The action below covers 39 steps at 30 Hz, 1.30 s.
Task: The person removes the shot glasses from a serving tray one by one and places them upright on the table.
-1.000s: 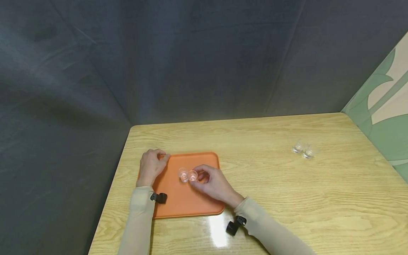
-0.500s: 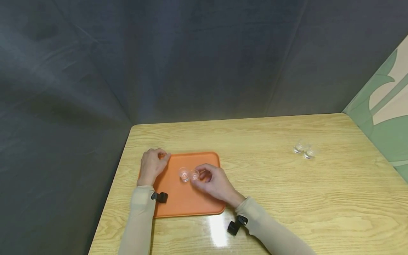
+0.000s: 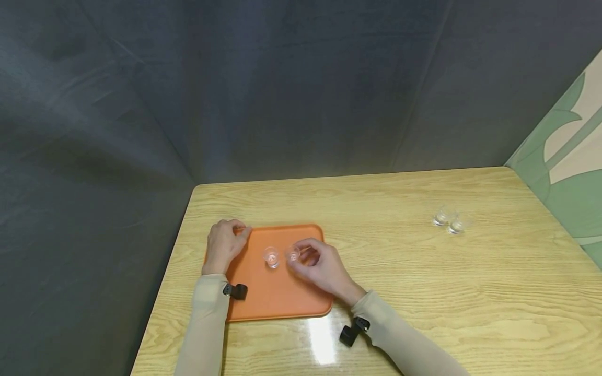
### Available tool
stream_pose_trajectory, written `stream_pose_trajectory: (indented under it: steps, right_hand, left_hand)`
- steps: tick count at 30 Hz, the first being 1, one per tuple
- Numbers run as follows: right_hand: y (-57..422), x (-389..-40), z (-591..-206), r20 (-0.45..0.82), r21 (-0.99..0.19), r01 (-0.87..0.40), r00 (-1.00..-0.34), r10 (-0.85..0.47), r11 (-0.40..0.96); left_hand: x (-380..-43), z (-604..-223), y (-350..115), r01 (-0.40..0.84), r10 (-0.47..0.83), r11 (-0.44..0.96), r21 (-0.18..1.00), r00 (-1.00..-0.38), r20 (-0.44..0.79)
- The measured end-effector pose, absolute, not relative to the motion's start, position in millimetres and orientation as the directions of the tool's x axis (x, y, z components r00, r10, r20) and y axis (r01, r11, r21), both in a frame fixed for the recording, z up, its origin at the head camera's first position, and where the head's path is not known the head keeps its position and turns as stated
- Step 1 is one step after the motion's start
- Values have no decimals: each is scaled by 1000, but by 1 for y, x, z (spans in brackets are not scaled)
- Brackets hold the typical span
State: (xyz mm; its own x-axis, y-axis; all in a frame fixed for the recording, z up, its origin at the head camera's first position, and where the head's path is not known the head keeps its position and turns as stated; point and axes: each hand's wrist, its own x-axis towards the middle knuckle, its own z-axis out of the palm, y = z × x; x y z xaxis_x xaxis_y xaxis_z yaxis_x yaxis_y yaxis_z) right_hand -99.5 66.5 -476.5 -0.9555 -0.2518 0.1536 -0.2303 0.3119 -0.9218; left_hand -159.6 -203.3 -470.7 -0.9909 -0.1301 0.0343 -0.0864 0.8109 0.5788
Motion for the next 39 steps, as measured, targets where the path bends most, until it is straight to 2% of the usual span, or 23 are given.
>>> stream_pose_trajectory:
  steps: [8, 32, 39]
  right_hand:
    - [76, -100, -476, 121, -945, -175, -972, -203, 277]
    - [105, -105, -481, 104, -971, -119, -991, -79, 209]
    - [111, -107, -481, 131, -965, -140, -990, -54, 223]
  left_hand:
    - [-160, -472, -204, -83, -126, 809, 582, -992, 34]
    - [-160, -471, -202, -95, -131, 805, 585, -991, 20]
    - [-159, -471, -202, -96, -133, 810, 579, -991, 23]
